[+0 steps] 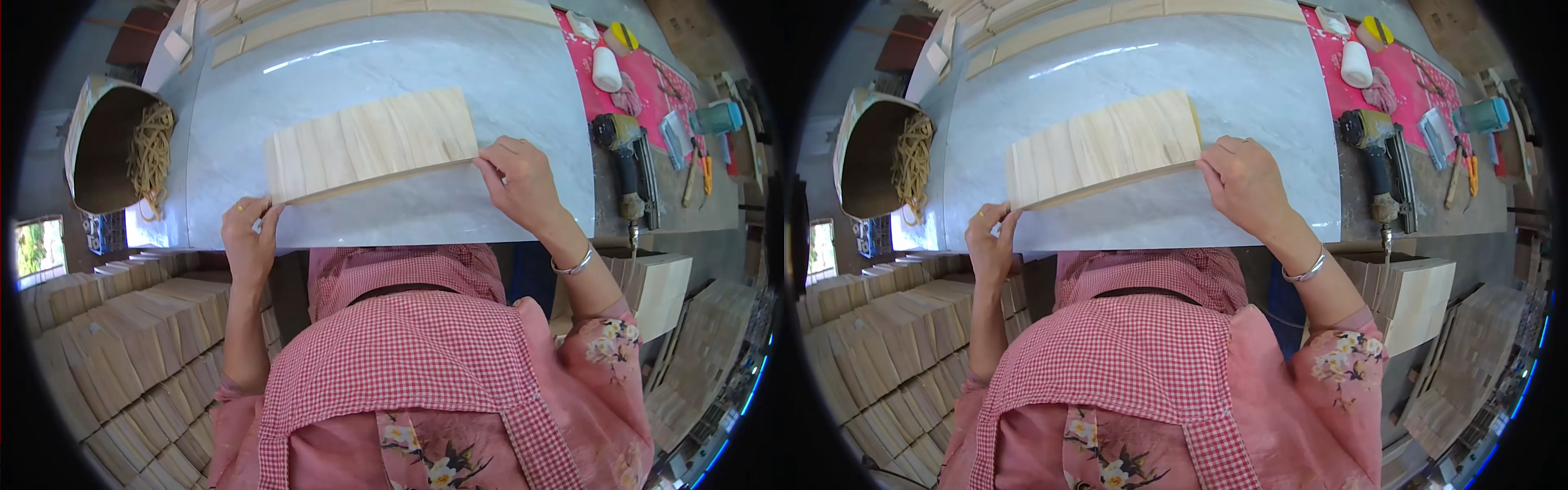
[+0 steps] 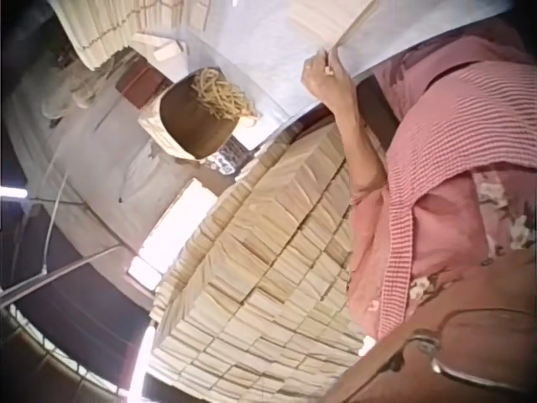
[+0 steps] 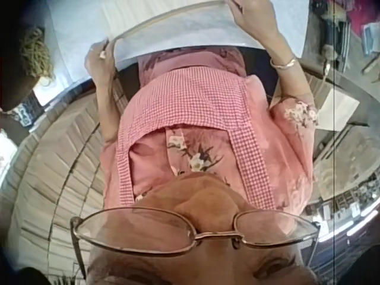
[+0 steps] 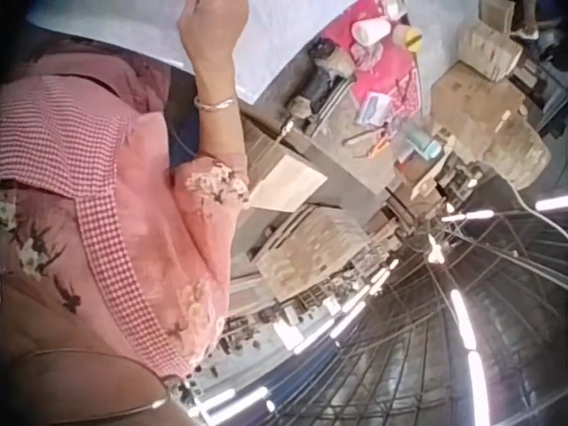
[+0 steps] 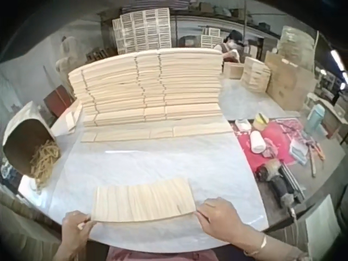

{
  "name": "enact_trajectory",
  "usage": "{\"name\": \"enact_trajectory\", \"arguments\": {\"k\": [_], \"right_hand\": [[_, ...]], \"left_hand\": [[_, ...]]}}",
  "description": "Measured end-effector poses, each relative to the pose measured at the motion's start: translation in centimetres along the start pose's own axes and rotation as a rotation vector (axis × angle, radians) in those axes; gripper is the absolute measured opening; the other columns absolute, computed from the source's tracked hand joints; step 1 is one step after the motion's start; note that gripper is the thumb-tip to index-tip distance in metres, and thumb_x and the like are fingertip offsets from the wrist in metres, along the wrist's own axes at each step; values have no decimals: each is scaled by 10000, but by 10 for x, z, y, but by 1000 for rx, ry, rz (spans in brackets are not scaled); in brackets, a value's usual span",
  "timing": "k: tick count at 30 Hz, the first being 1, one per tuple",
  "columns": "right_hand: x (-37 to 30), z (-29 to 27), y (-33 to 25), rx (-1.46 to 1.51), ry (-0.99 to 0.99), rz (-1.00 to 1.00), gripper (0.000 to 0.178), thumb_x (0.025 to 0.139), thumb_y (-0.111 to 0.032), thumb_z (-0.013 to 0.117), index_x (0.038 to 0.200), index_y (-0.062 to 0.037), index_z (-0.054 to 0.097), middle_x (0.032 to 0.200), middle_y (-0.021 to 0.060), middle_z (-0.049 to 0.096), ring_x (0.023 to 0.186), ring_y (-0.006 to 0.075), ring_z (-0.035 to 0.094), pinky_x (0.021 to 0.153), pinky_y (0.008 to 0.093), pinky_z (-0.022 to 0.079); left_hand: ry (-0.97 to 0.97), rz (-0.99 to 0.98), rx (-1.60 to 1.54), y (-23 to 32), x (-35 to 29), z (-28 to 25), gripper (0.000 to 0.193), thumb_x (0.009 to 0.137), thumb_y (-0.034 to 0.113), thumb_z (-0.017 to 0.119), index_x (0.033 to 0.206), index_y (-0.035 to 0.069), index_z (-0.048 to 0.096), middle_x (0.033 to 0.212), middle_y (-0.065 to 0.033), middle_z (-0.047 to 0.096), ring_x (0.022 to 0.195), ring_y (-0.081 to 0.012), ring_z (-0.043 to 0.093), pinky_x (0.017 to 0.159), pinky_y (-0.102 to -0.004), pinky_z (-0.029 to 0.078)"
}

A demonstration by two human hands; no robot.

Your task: Assemble wooden boxes by applying glue to the edges and using a pneumatic nail gun to secure the panels.

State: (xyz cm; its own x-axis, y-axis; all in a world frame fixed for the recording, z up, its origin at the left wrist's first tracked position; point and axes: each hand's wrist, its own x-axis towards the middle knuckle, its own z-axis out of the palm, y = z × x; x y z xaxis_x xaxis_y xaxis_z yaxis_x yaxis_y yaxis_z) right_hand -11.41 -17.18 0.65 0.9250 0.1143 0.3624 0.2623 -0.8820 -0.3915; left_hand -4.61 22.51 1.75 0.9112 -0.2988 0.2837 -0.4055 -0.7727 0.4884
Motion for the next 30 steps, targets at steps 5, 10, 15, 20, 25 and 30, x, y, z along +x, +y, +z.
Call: {"name": "enact_trajectory", "arguments": {"k": [5, 10, 15, 20, 25, 30], "right_hand": [[0, 0, 19, 472, -101, 205, 55, 840, 4, 684, 893, -5, 697, 756, 43, 634, 606, 140, 513, 570, 279, 430], [23, -3, 25, 873, -226, 662, 25, 858, 0, 652, 870, -4, 674, 759, 53, 640, 595, 135, 507, 559, 268, 416], [25, 12, 51, 671, -340, 380, 86, 843, -39, 592, 822, 13, 657, 741, 98, 674, 576, 211, 540, 573, 312, 457], [25, 18, 52, 732, -273, 346, 49, 864, -12, 602, 847, 8, 643, 730, 60, 637, 581, 139, 498, 544, 266, 407], [42, -7, 51, 1049, -422, 608, 61, 860, -33, 611, 829, 10, 641, 710, 63, 637, 587, 158, 501, 552, 283, 419], [45, 17, 63, 758, -407, 411, 104, 827, -72, 611, 792, 10, 664, 711, 107, 668, 579, 229, 535, 582, 350, 474]], "left_hand": [[-36, -111, -61, 6, -1, 0, 180, 838, 15, 759, 998, -65, 741, 846, -102, 679, 725, -210, 592, 691, -310, 485], [-76, -156, -46, 9, 2, -4, 119, 882, 18, 735, 981, -49, 729, 864, -70, 668, 769, -176, 576, 734, -287, 474], [-71, -163, 0, 10, 3, -3, 174, 865, 29, 755, 1012, -62, 737, 896, -99, 689, 760, -199, 599, 711, -295, 483], [-75, -177, 5, 11, 3, -3, 167, 868, 26, 750, 1009, -62, 737, 905, -99, 690, 763, -193, 596, 710, -292, 480], [-89, -221, 36, 16, 1, -4, 120, 893, 23, 731, 998, -34, 727, 884, -61, 675, 788, -164, 578, 755, -278, 474], [-103, -218, 45, 18, 4, -4, 116, 894, 21, 728, 997, -33, 726, 897, -64, 676, 792, -165, 580, 757, -278, 476]]}}
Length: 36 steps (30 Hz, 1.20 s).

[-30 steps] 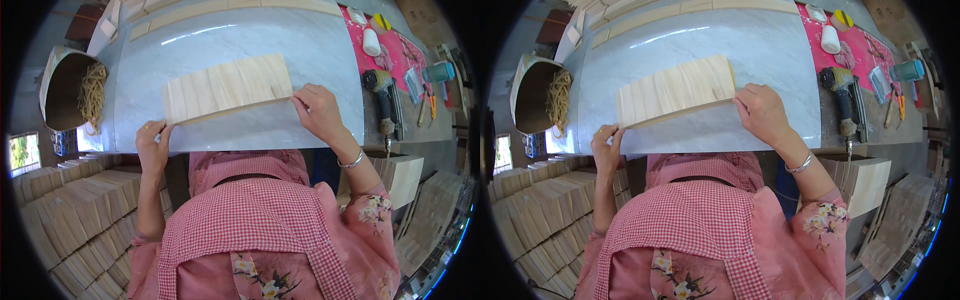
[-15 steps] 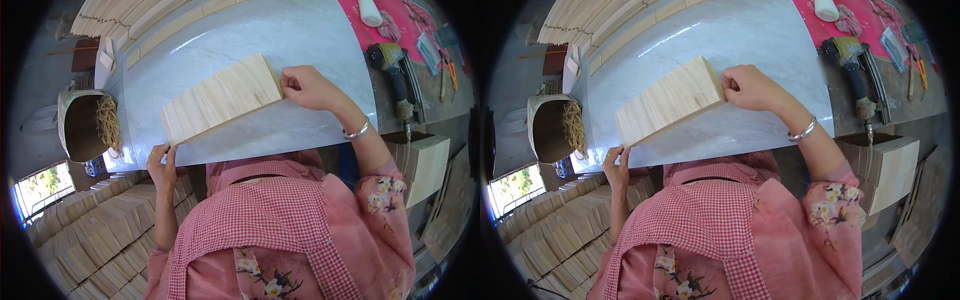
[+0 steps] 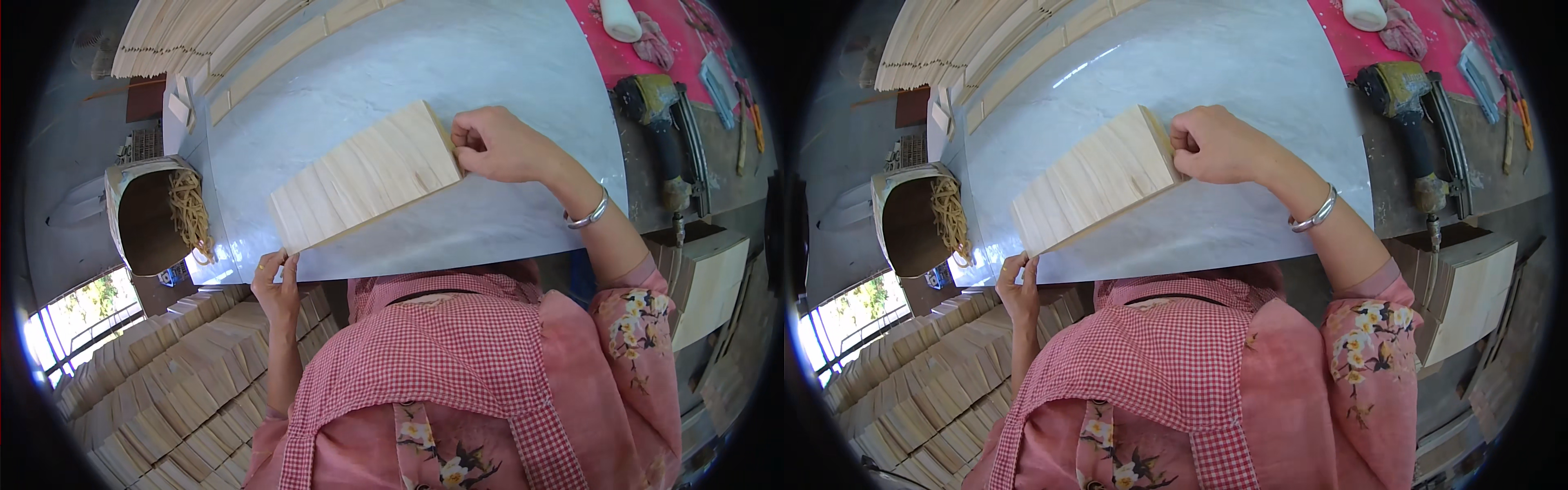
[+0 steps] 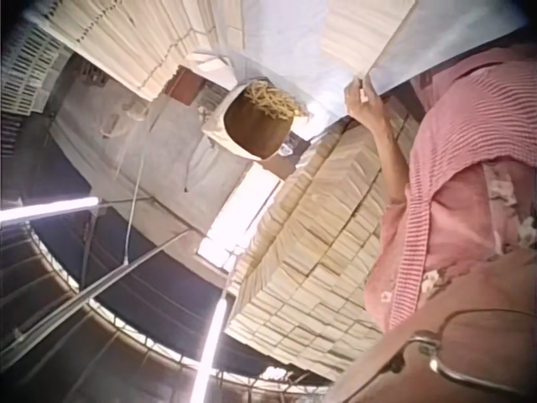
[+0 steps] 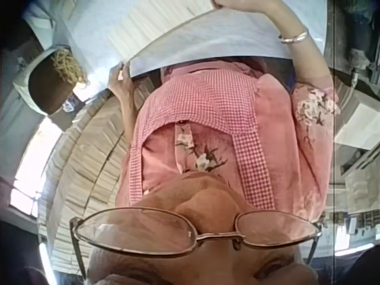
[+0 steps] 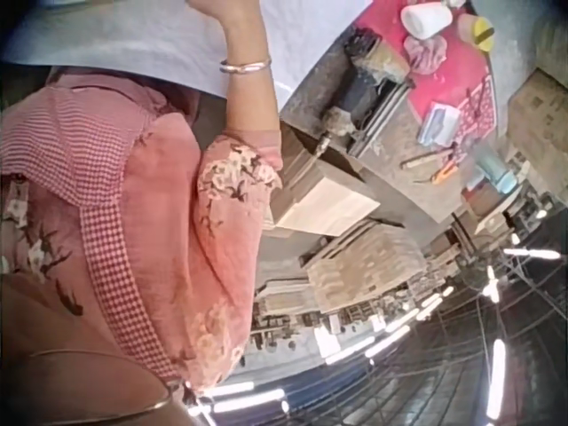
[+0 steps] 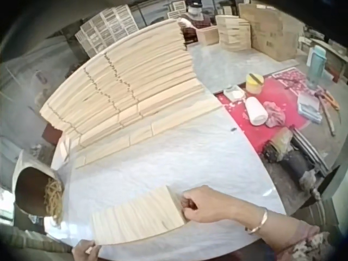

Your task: Assemble wooden boxes by applying glue to the edges and using a pneumatic nail gun to secure the panels.

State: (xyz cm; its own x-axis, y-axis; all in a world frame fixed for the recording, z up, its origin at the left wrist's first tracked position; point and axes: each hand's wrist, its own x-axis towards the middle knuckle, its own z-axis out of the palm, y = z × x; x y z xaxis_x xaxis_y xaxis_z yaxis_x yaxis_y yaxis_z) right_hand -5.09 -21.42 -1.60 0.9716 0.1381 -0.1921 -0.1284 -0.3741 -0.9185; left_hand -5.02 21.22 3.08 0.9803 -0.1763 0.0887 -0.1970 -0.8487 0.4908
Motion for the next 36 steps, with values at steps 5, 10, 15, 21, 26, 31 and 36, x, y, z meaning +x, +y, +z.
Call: {"name": "enact_trajectory", "arguments": {"k": [5, 10, 15, 21, 26, 31, 36], "right_hand": [[7, 7, -22, -746, -62, 39, 133, 837, -92, 614, 786, 19, 667, 716, 118, 674, 578, 236, 538, 584, 352, 477], [20, -17, -11, -89, 136, -67, 137, 825, -99, 640, 780, 26, 673, 714, 131, 676, 580, 253, 556, 582, 356, 475], [40, -11, -2, -55, 82, -84, 159, 846, -109, 640, 780, 30, 677, 730, 135, 692, 588, 265, 579, 588, 363, 476], [56, -5, -9, -437, 88, 8, 166, 864, -118, 640, 786, 20, 689, 724, 120, 664, 589, 262, 566, 604, 363, 475], [8, 15, -21, -158, 593, -180, 89, 873, -70, 698, 895, 17, 704, 829, 72, 649, 654, 192, 552, 612, 295, 452], [1, 58, -37, -290, 732, -197, 106, 866, -143, 711, 908, -46, 705, 889, 69, 610, 778, 242, 583, 664, 347, 484], [2, 74, -35, -341, 795, -137, 103, 853, -118, 723, 921, -51, 684, 896, 73, 600, 812, 238, 584, 677, 348, 487]], "left_hand": [[-7, -41, -18, -2, -1, 0, 115, 892, 23, 731, 989, -38, 721, 913, -70, 676, 801, -169, 585, 759, -279, 478], [19, -17, 28, -4, -3, -1, 163, 856, 24, 757, 997, -54, 737, 931, -95, 704, 781, -195, 607, 736, -290, 489], [-26, 1, 54, -8, 0, -2, 122, 888, 19, 728, 994, -42, 727, 929, -74, 677, 813, -173, 590, 755, -280, 478], [-12, -5, 50, 6, 1, -5, 166, 856, 17, 755, 1012, -28, 723, 898, -67, 671, 793, -166, 590, 738, -275, 480], [-117, 45, 315, 64, 8, -22, 357, 761, 156, 857, 1061, 52, 694, 1082, -95, 674, 947, -236, 609, 882, -354, 469], [-145, 631, 110, 133, 67, 44, 483, 698, 343, 890, 968, 81, 587, 1493, -191, 483, 1352, -396, 450, 1121, -510, 335], [-220, 715, 64, 141, 89, 89, 487, 647, 320, 905, 887, 95, 545, 1498, -207, 471, 1341, -416, 463, 1127, -499, 339]]}}
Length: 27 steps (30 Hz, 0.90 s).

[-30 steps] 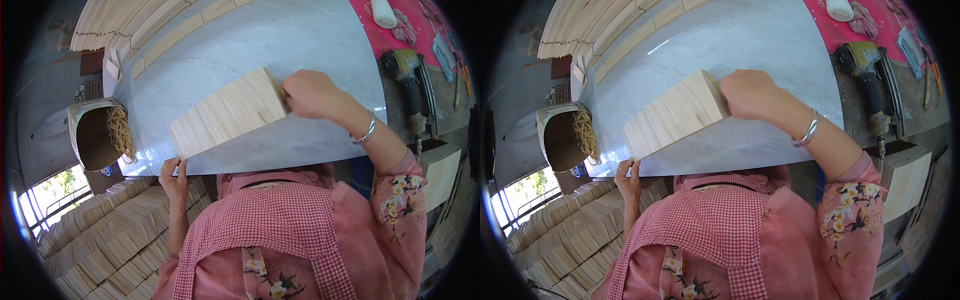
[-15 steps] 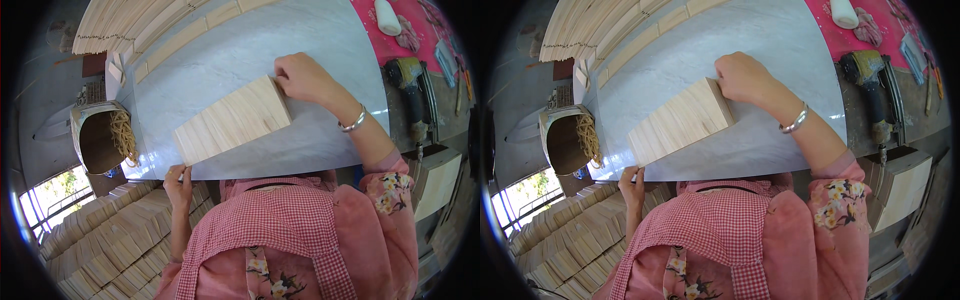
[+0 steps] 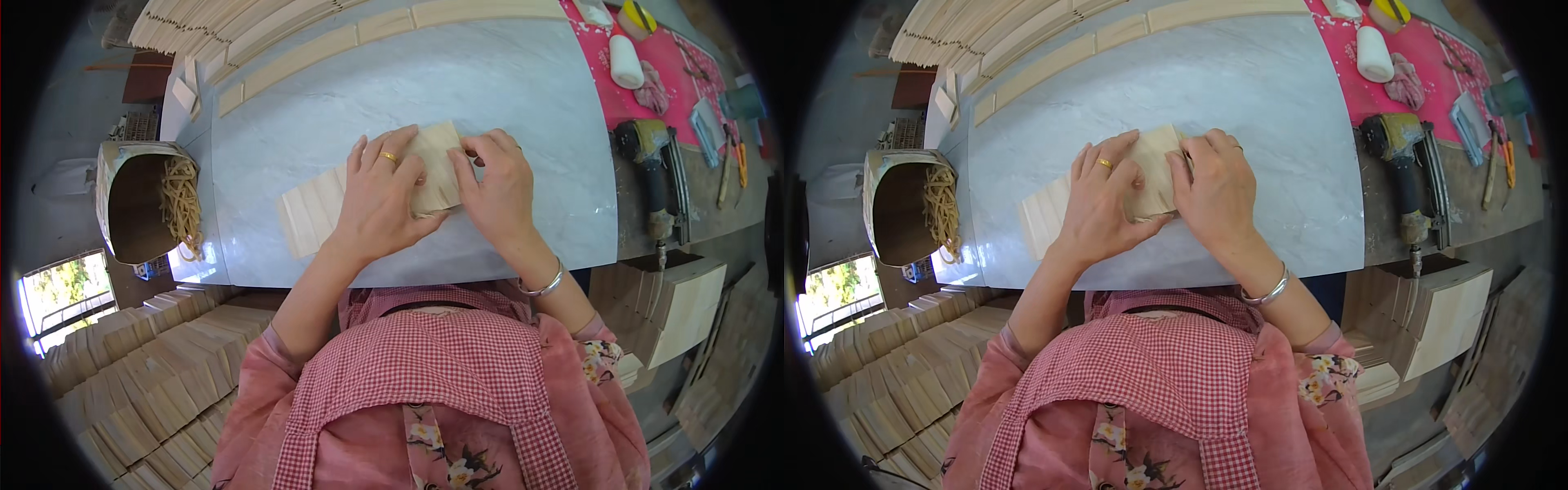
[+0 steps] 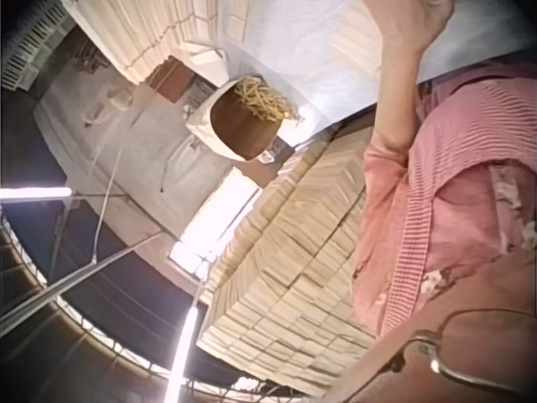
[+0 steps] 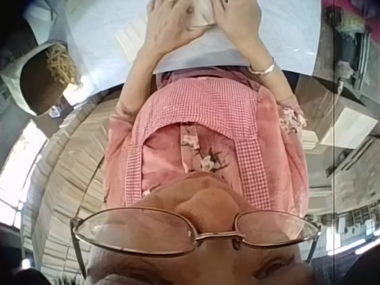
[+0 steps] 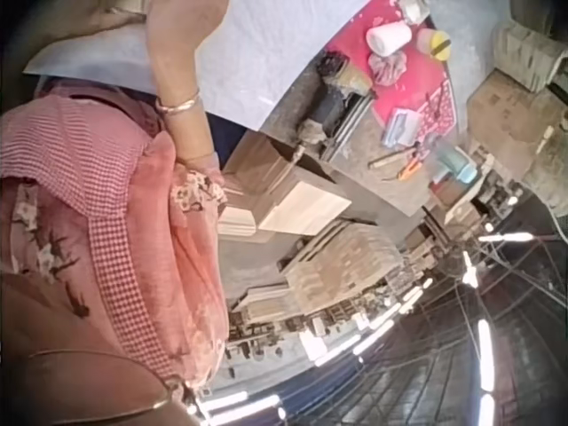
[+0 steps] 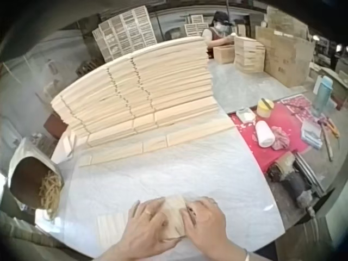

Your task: Assemble wooden boxes by applying glue to the edges and using a pneumatic nail gun to secure the panels.

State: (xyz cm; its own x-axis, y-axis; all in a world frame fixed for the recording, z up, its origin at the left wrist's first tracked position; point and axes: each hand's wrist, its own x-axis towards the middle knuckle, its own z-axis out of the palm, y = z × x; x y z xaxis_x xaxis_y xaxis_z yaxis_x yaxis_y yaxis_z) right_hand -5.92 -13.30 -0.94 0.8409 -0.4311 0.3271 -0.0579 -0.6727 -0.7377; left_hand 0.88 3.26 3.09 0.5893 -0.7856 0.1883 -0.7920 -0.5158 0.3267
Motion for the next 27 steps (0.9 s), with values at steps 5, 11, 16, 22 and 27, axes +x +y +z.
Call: {"name": "enact_trajectory", "arguments": {"k": [5, 11, 16, 22, 27], "right_hand": [[-2, 7, -7, 7, 21, 89, 88, 848, -84, 712, 908, -42, 663, 884, 81, 589, 814, 242, 584, 693, 354, 492], [-1, -2, -3, 172, 4, 131, 105, 858, -59, 689, 952, -23, 660, 912, 100, 610, 851, 250, 593, 740, 356, 499], [-7, -111, 76, -354, 196, -71, 376, 911, -144, 709, 1250, -2, 629, 1098, 142, 641, 967, 291, 608, 869, 384, 513], [-29, -212, 172, -847, 46, 181, 555, 892, -259, 733, 1341, 15, 556, 1201, 242, 642, 1039, 393, 631, 937, 460, 513], [-12, -221, 205, -914, -116, 233, 535, 878, -254, 726, 1294, 44, 569, 1144, 263, 662, 940, 375, 662, 859, 450, 535]], "left_hand": [[78, -34, -235, -8, 2, 15, 458, 623, 282, 896, 826, 98, 529, 1459, -196, 501, 1264, -392, 497, 1096, -483, 360], [119, -31, -245, -8, 4, 21, 423, 608, 265, 877, 787, 95, 534, 1407, -179, 534, 1224, -367, 493, 1072, -458, 367], [121, -33, -208, -15, -1, 12, 394, 611, 292, 860, 766, 88, 560, 1373, -178, 551, 1233, -355, 481, 1068, -453, 363], [176, 11, -190, -14, 3, 20, 409, 612, 277, 873, 774, 96, 543, 1389, -155, 553, 1271, -335, 464, 1070, -442, 366], [241, 30, -150, -14, 8, 28, 376, 629, 325, 835, 830, 75, 641, 1318, -153, 594, 1194, -318, 491, 1031, -434, 385]]}}
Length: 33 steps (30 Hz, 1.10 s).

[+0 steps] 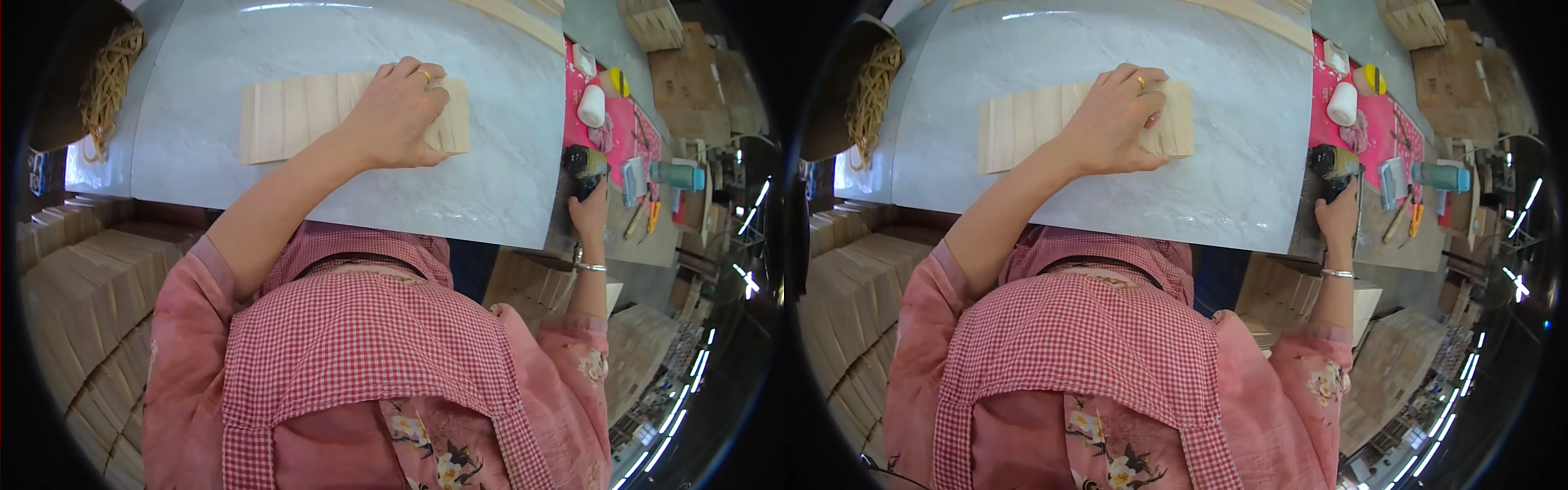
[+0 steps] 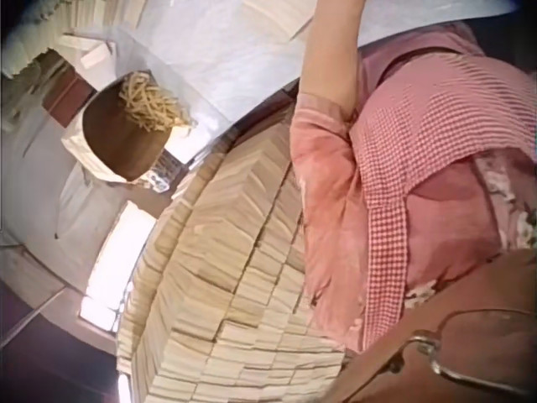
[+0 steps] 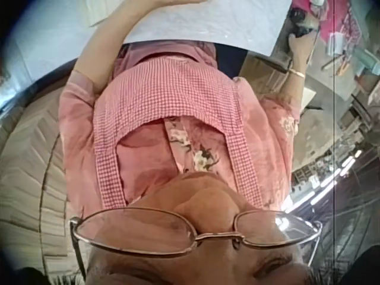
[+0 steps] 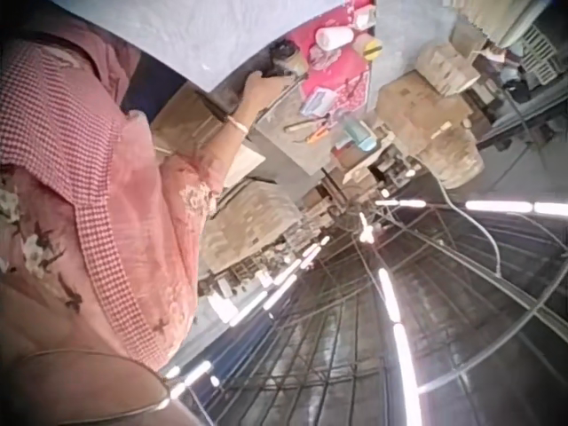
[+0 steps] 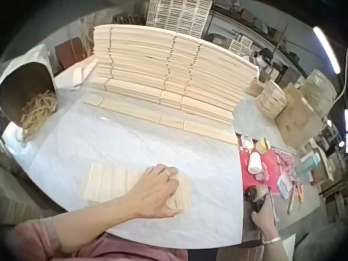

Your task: Assemble wooden boxes by applying glue to the edges and using a pneumatic nail gun to secure the panels.

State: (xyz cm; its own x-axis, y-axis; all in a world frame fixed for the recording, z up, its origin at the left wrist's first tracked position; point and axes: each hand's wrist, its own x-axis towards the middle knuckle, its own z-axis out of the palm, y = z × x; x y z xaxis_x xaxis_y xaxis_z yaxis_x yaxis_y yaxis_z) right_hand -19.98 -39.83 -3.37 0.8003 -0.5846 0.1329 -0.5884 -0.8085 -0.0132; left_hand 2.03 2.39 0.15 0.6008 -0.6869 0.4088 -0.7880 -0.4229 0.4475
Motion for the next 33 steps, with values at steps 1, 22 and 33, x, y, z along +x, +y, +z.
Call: {"name": "enact_trajectory", "arguments": {"k": [1, 22, 33], "right_hand": [[6, -1, 2, -26, -11, 6, 513, 875, -248, 723, 1266, 52, 583, 1098, 258, 676, 887, 359, 675, 815, 439, 546], [-91, -188, -226, 774, -448, 56, 216, 927, -171, 777, 981, 6, 666, 622, 18, 587, 447, 87, 483, 412, 220, 397], [-95, -185, -239, 829, -486, 134, 213, 934, -166, 769, 973, 13, 660, 634, 19, 590, 451, 85, 485, 416, 213, 403]], "left_hand": [[-14, 1, -8, 0, 2, 2, 386, 634, 346, 822, 862, 65, 688, 1291, -154, 609, 1162, -314, 501, 1015, -431, 392], [-59, -74, -45, 1, 4, -1, 331, 594, 292, 819, 815, 62, 729, 1272, -146, 614, 1073, -294, 506, 948, -399, 409], [-43, -73, -43, 1, 4, -1, 349, 591, 298, 827, 825, 57, 734, 1251, -152, 625, 1060, -300, 508, 937, -406, 415]]}}
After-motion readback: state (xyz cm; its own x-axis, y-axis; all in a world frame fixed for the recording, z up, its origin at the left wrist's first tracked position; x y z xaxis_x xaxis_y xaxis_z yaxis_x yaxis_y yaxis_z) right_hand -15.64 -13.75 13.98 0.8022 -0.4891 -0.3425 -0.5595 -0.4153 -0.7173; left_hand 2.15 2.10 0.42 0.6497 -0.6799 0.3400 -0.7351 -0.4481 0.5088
